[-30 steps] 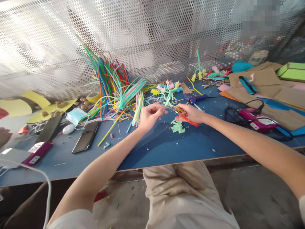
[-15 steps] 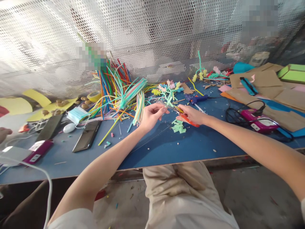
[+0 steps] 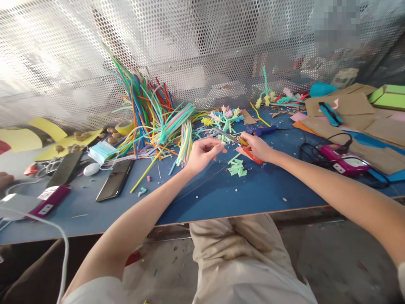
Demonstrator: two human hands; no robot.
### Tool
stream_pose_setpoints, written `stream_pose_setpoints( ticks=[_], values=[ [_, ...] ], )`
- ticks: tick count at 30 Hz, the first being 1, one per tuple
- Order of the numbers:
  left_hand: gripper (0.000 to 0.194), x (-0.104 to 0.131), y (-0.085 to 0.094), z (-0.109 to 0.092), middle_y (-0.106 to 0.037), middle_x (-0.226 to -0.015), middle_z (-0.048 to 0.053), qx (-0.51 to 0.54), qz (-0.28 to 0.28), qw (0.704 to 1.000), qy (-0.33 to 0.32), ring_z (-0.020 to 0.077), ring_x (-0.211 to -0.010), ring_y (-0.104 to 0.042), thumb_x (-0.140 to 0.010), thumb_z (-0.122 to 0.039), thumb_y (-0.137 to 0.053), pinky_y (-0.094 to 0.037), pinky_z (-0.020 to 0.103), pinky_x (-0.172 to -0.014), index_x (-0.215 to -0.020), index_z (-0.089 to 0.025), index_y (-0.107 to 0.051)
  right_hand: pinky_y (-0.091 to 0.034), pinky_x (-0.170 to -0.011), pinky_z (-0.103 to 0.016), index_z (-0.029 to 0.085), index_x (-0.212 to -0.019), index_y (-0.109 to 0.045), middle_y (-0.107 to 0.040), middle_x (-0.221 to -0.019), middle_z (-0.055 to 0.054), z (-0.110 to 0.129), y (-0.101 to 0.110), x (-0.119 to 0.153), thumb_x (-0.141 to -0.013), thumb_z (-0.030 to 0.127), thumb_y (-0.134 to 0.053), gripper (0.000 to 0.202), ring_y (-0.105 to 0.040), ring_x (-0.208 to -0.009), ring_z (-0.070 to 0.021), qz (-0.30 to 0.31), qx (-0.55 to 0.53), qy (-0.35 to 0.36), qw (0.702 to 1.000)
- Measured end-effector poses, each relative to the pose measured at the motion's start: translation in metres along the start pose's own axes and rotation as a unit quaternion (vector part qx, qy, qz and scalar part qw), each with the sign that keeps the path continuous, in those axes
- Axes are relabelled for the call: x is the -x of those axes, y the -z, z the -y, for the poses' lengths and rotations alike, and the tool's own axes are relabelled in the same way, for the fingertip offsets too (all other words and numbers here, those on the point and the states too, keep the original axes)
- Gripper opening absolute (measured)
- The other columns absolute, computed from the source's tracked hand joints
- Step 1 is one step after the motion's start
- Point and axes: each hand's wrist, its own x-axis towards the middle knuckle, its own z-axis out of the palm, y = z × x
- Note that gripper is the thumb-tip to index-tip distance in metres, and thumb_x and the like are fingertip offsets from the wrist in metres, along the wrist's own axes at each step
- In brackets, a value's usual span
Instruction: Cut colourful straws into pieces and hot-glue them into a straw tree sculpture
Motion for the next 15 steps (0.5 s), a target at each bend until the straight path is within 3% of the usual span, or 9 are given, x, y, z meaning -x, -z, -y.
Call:
stream_pose_setpoints(
  ticks=[3,5,15],
  values=[
    [0.032,0.001,-0.003,0.008,-0.083,-0.092,0.007,-0.106,0.09,0.99,-0.02,0.0168,-0.071,-0.072,-0.089,-0.053,-0.076,-0.056,0.028,-0.066,-0.096,-0.022,-0.084,-0.037,-0.063,-0.028,0.026,-0.085,-0.037,-0.049,-0.08,0.004,0.0,0.0,-0.001,-0.084,0.048,-0.073,0.043,-0.044,-0.07,-0.0139,-0.03,-0.025,-0.014,0.999],
    [0.026,0.002,-0.005,0.013,-0.083,-0.094,0.004,-0.164,0.121,0.978,-0.046,0.0172,-0.074,-0.073,-0.09,-0.05,-0.076,-0.056,0.028,-0.069,-0.098,-0.027,-0.085,-0.037,-0.063,-0.028,0.025,-0.085,-0.038,-0.048,-0.079,0.005,0.001,0.001,-0.001,-0.083,0.047,-0.075,0.043,-0.043,-0.068,-0.0134,-0.049,-0.029,-0.027,0.998],
    [0.019,0.004,-0.009,0.012,-0.083,-0.101,0.005,-0.219,0.163,0.957,-0.097,0.022,-0.09,-0.073,-0.093,-0.045,-0.074,-0.054,0.035,-0.09,-0.101,-0.031,-0.085,-0.036,-0.065,-0.029,0.025,-0.085,-0.037,-0.047,-0.081,0.004,-0.002,-0.005,-0.001,-0.084,0.043,-0.074,0.041,-0.045,-0.073,-0.0144,-0.031,-0.039,-0.015,0.999]
  ],
)
